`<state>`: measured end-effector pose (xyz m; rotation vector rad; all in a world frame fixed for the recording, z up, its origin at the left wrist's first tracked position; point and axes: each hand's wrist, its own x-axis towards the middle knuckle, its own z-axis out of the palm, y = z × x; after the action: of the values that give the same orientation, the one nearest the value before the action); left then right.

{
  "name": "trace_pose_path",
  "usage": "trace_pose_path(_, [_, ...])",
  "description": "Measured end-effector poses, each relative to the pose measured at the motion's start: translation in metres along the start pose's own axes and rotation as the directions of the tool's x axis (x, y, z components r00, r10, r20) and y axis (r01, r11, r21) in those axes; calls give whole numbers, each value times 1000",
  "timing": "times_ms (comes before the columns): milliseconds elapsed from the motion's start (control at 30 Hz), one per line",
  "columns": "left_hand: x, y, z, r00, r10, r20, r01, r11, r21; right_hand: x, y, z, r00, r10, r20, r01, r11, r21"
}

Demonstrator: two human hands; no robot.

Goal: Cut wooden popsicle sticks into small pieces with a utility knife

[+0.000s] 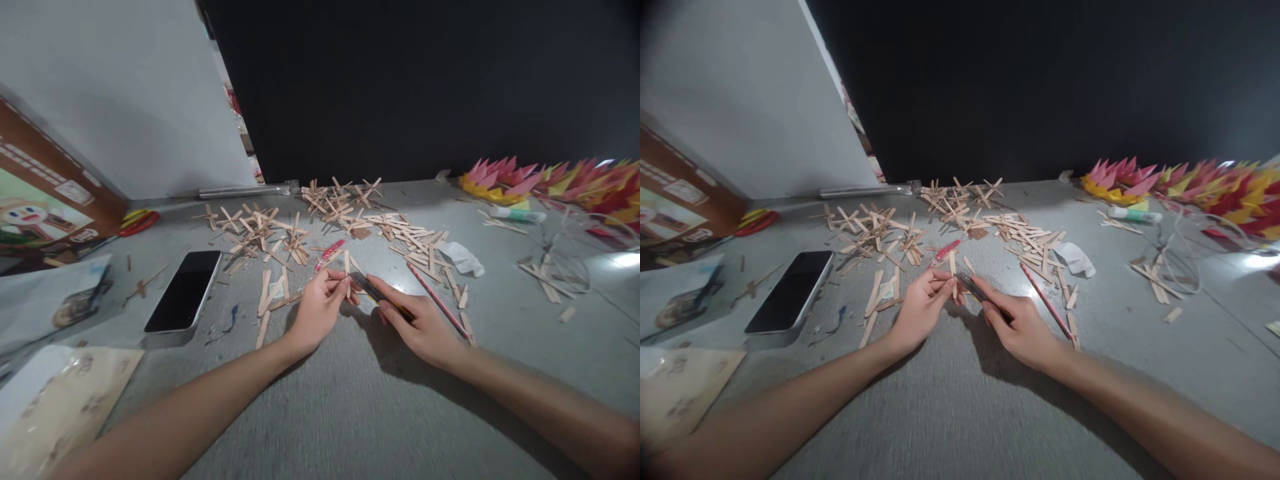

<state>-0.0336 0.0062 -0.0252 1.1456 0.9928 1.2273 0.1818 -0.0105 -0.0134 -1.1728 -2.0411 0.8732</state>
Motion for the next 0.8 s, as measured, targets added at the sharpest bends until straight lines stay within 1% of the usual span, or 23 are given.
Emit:
trace_pose_path(267, [0, 1, 0, 1000, 1, -1, -1, 1000, -7, -1, 6, -2, 998, 38, 43, -39, 998, 39])
trace_pose_path(500, [0, 1, 0, 1000, 11, -1, -11, 1000, -21, 0, 6, -2, 998, 52, 37, -54, 997, 47])
trace_pose_path(633, [1, 1, 0, 1000, 1, 13, -1, 1000, 24, 0, 5, -1, 998, 61, 33, -62, 997, 45])
trace_pose_path(800, [1, 1, -1, 999, 22, 32, -24, 997, 70, 0, 5, -1, 996, 79, 49, -82, 994, 69])
